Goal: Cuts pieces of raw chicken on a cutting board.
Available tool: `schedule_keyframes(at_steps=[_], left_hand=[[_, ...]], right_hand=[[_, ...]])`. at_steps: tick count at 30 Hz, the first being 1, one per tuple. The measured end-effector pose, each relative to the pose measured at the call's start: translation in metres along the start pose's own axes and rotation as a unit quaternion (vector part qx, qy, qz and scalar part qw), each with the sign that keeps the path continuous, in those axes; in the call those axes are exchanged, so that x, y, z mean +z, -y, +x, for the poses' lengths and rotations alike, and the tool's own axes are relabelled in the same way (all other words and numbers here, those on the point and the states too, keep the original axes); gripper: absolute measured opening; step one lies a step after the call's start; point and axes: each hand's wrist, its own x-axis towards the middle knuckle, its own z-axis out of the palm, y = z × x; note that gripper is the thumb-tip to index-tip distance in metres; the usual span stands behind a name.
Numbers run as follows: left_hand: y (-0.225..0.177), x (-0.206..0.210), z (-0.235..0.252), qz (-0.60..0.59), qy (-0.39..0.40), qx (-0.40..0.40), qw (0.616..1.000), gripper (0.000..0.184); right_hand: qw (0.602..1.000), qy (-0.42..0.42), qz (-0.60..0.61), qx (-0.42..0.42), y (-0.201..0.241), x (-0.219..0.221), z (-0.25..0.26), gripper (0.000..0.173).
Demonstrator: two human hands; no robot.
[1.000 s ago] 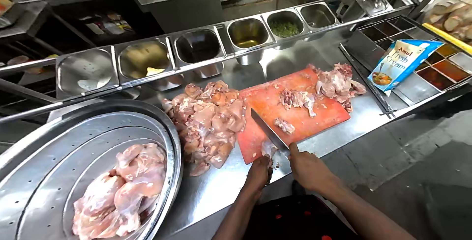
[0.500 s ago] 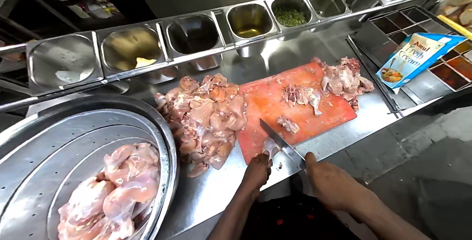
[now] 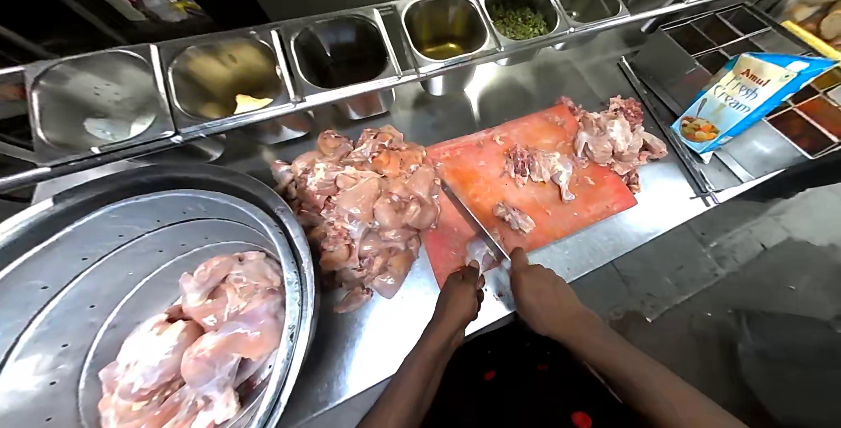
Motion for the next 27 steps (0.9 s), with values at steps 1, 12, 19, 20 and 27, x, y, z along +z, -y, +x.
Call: schedule_keyframes(at_steps=[1,12,19,20,27], left_hand=[[0.001,0.0,0.0,-0.006,-0.004,0.001,1.0,0.046],[0.001,-0.005,0.0,0.013,0.026,0.005,1.0,0.045],[0.008,0.001,0.0,0.006,0.009,0.024,1.0,0.043],[0.01,0.002,0.001,-0.001,0.007,0.023,1.0,0.043],[0.017,0.006,0.0,0.089,0.017,0.046,0.995,0.044]], right_hand=[[1.0,0.024,0.0,0.011,-0.006,-0.003,-0.016,0.035],[1.0,-0.003,-0.017,-0.011,0.018,-0.012,0.011,0.034],[0.998,0.067,-0.011,0.006,-0.009,-0.021,-0.03,0.039],[0.996,0.086,-0.01,0.02,-0.018,-0.022,-0.043,0.037],[0.999,0.034,0.013,-0.003,-0.003,-0.016,0.001,0.037]])
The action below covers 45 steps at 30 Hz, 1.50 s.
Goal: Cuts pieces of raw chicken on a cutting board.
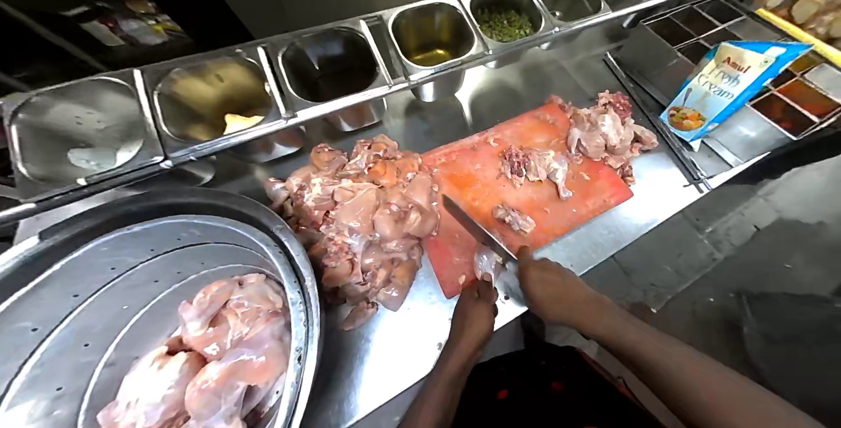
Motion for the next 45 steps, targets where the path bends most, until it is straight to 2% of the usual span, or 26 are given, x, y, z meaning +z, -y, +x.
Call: schedule_keyframes(at_steps=[4,8,10,13,15,17,19,21,22,23,25,26,28,30,32,34,36,39,43,45], left_hand=[[0.003,-0.003,-0.003,-0.039,-0.002,0.007,0.999,0.044],[0.001,-0.009,-0.012,-0.115,-0.006,0.003,0.993,0.044],[-0.002,-0.018,-0.019,-0.12,-0.028,0.034,0.992,0.043],[-0.016,-0.043,-0.028,-0.032,-0.091,0.104,0.99,0.044],[-0.025,-0.06,-0.027,0.052,-0.125,0.114,0.984,0.046],[-0.035,-0.067,-0.023,0.144,-0.125,0.104,0.976,0.047],[-0.054,-0.063,-0.018,0.302,-0.117,0.077,0.943,0.047],[-0.075,-0.047,-0.015,0.459,-0.146,0.036,0.876,0.047],[-0.077,-0.039,-0.01,0.498,-0.183,0.043,0.846,0.044],[-0.074,-0.032,-0.003,0.512,-0.229,0.075,0.824,0.045],[-0.063,-0.014,0.015,0.503,-0.305,0.194,0.785,0.056],[-0.059,-0.001,0.023,0.509,-0.306,0.254,0.763,0.057],[-0.055,0.028,0.04,0.531,-0.234,0.348,0.737,0.051],[-0.056,0.048,0.062,0.583,-0.157,0.358,0.712,0.05],[-0.056,0.049,0.08,0.618,-0.147,0.351,0.688,0.05],[-0.054,0.036,0.088,0.601,-0.197,0.387,0.671,0.037],[-0.056,0.014,0.082,0.594,-0.233,0.366,0.677,0.028],[-0.056,-0.036,0.061,0.611,-0.267,0.283,0.689,0.031],[-0.047,-0.103,0.042,0.613,-0.365,0.309,0.63,0.042],[-0.048,-0.123,0.031,0.579,-0.419,0.315,0.624,0.044]], right_hand=[[0.999,-0.044,0.002,-0.016,0.013,-0.005,0.015,0.035],[0.999,-0.04,0.011,-0.028,-0.002,-0.006,0.013,0.031],[0.995,-0.071,0.039,-0.061,-0.019,-0.008,0.024,0.031],[0.982,-0.132,0.097,-0.095,-0.037,-0.017,0.03,0.03],[0.968,-0.186,0.149,-0.083,-0.043,-0.025,0.022,0.027],[0.948,-0.221,0.214,-0.076,-0.055,-0.03,0.013,0.029],[0.933,-0.228,0.271,-0.067,-0.075,-0.031,0.007,0.03],[0.922,-0.22,0.313,-0.053,-0.098,-0.024,0.002,0.032],[0.916,-0.22,0.333,-0.048,-0.11,-0.016,0.0,0.031],[0.909,-0.22,0.35,-0.044,-0.121,-0.009,-0.003,0.031],[0.895,-0.226,0.382,-0.042,-0.14,0.007,-0.008,0.031],[0.888,-0.232,0.394,-0.044,-0.149,0.015,-0.011,0.03],[0.874,-0.245,0.416,-0.053,-0.165,0.032,-0.015,0.032],[0.861,-0.258,0.433,-0.057,-0.175,0.045,-0.02,0.035],[0.861,-0.276,0.422,-0.062,-0.186,0.055,-0.025,0.042],[0.869,-0.281,0.402,-0.068,-0.2,0.061,-0.031,0.049],[0.874,-0.278,0.393,-0.068,-0.21,0.067,-0.033,0.048],[0.876,-0.275,0.392,-0.052,-0.214,0.072,-0.034,0.047],[0.884,-0.257,0.389,-0.023,-0.208,0.067,-0.042,0.043],[0.89,-0.252,0.38,-0.02,-0.205,0.065,-0.043,0.045]])
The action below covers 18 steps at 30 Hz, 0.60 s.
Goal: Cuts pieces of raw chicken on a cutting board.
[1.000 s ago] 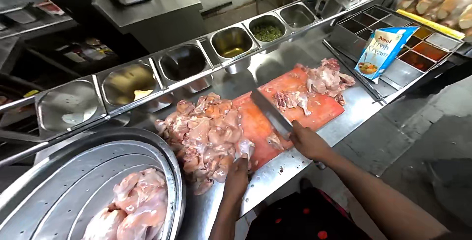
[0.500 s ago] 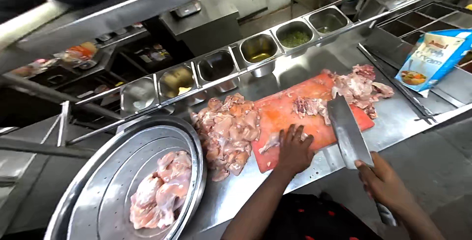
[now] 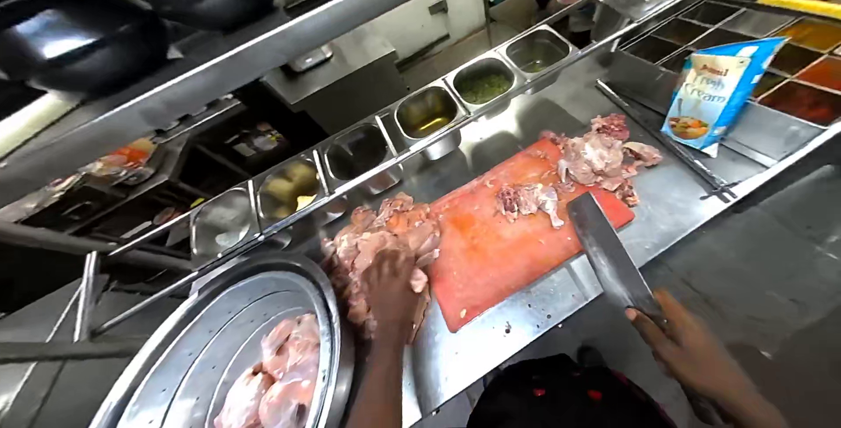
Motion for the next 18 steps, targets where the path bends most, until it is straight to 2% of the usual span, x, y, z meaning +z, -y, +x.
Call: schedule_keyframes(at_steps=[3,6,8,10,12,13,14,16,18], left_hand=[[0.014,-0.009,0.006,-0.016,-0.03,-0.125,0.992,0.043],[0.02,-0.026,0.029,-0.055,-0.041,-0.253,0.965,0.049],[0.023,-0.038,0.048,-0.052,0.014,-0.29,0.955,0.058],[0.019,-0.05,0.06,-0.02,0.117,-0.304,0.945,0.074],[0.006,-0.064,0.068,0.012,0.187,-0.268,0.945,0.092],[-0.007,-0.07,0.074,0.02,0.209,-0.231,0.95,0.093],[-0.023,-0.074,0.081,0.02,0.226,-0.19,0.955,0.089],[-0.062,-0.067,0.1,-0.027,0.243,-0.097,0.965,0.07],[-0.098,-0.031,0.124,-0.125,0.253,0.003,0.959,0.063]], right_hand=[[1.0,0.014,-0.012,-0.003,0.003,0.0,0.0,0.043],[0.999,0.027,-0.026,-0.001,0.006,-0.002,0.001,0.043],[0.999,0.033,-0.028,0.0,0.006,-0.002,0.002,0.042],[0.999,0.037,-0.026,0.0,0.004,-0.002,0.003,0.041],[0.999,0.038,-0.022,-0.003,0.002,-0.003,0.003,0.04],[0.999,0.037,-0.017,-0.003,0.001,-0.004,0.003,0.04],[0.999,0.033,-0.006,-0.003,-0.001,-0.003,0.003,0.04],[1.0,0.018,0.024,-0.004,-0.005,-0.002,0.002,0.042],[0.999,0.005,0.044,-0.007,-0.009,-0.003,0.0,0.045]])
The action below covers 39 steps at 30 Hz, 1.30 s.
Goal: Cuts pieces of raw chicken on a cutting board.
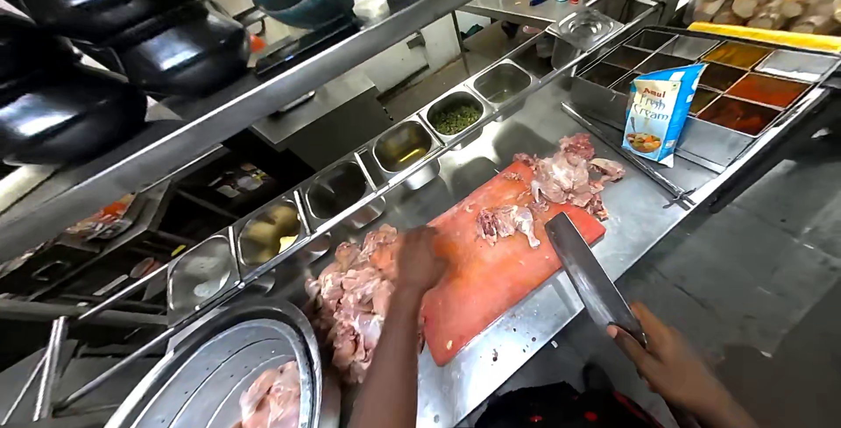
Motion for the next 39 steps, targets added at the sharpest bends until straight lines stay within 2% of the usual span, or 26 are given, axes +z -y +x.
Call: schedule_keyframes(at_steps=[3,4,6,9,12,14,15,16,18,20,21,22,23,24,26,27,28,30,32,35,37,39], left_hand=[[-0.031,0.063,0.06,-0.123,0.02,0.145,0.982,0.081],[-0.038,0.08,0.074,-0.132,0.026,0.161,0.978,0.086],[-0.051,0.094,0.086,-0.117,0.037,0.142,0.982,0.083],[-0.057,0.081,0.089,-0.096,0.095,0.087,0.987,0.081],[-0.055,0.05,0.088,-0.032,0.219,0.11,0.969,0.056],[-0.063,0.026,0.091,0.015,0.299,0.128,0.946,0.047],[-0.069,0.015,0.093,0.002,0.304,0.133,0.944,0.047],[-0.078,0.004,0.095,-0.043,0.281,0.137,0.949,0.05],[-0.1,-0.011,0.097,-0.225,0.184,0.15,0.945,0.055],[-0.122,-0.003,0.11,-0.409,0.074,0.141,0.898,0.056],[-0.13,0.008,0.117,-0.467,0.025,0.132,0.874,0.051],[-0.137,0.022,0.121,-0.484,-0.009,0.121,0.867,0.047],[-0.14,0.035,0.12,-0.45,-0.004,0.121,0.885,0.047],[-0.139,0.047,0.115,-0.383,0.045,0.136,0.913,0.051],[-0.133,0.069,0.108,-0.168,0.16,0.204,0.951,0.065],[-0.13,0.078,0.108,-0.047,0.181,0.229,0.955,0.072],[-0.129,0.083,0.105,0.045,0.182,0.237,0.953,0.071],[-0.127,0.077,0.099,0.131,0.16,0.21,0.956,0.061],[-0.119,0.06,0.091,0.124,0.159,0.156,0.967,0.053],[-0.082,0.044,0.066,-0.083,0.136,0.059,0.986,0.041],[-0.058,0.047,0.04,-0.205,0.112,0.026,0.972,0.039],[-0.043,0.054,0.019,-0.162,0.106,0.014,0.981,0.05]], right_hand=[[1.0,-0.02,0.011,-0.006,-0.011,-0.005,-0.007,0.046],[0.999,-0.029,0.008,-0.013,-0.016,-0.006,-0.011,0.046],[0.999,-0.05,-0.009,-0.019,-0.027,-0.012,-0.02,0.049],[0.997,-0.073,-0.013,0.007,-0.042,-0.02,-0.035,0.046],[0.995,-0.091,-0.002,0.034,-0.057,-0.025,-0.042,0.046],[0.994,-0.102,0.014,0.04,-0.061,-0.028,-0.044,0.046],[0.993,-0.106,0.023,0.042,-0.062,-0.03,-0.044,0.047],[0.993,-0.111,0.028,0.041,-0.063,-0.03,-0.043,0.047],[0.991,-0.123,0.032,0.035,-0.065,-0.031,-0.04,0.047],[0.99,-0.134,0.025,0.026,-0.066,-0.033,-0.037,0.049],[0.99,-0.138,0.018,0.021,-0.067,-0.033,-0.036,0.051],[0.99,-0.141,0.01,0.016,-0.069,-0.033,-0.036,0.052],[0.99,-0.144,0.004,0.011,-0.071,-0.033,-0.035,0.052],[0.989,-0.147,-0.001,0.007,-0.072,-0.032,-0.036,0.053],[0.989,-0.148,-0.004,0.009,-0.075,-0.03,-0.04,0.052],[0.989,-0.149,-0.005,0.014,-0.076,-0.028,-0.041,0.052],[0.989,-0.148,-0.003,0.019,-0.077,-0.026,-0.043,0.052],[0.99,-0.141,-0.004,0.028,-0.076,-0.024,-0.045,0.051],[0.991,-0.132,-0.016,0.034,-0.071,-0.022,-0.045,0.051],[0.993,-0.109,-0.03,0.026,-0.058,-0.019,-0.039,0.054],[0.995,-0.088,-0.041,0.006,-0.042,-0.017,-0.03,0.053],[0.997,-0.051,-0.054,-0.007,-0.021,-0.014,-0.018,0.048]])
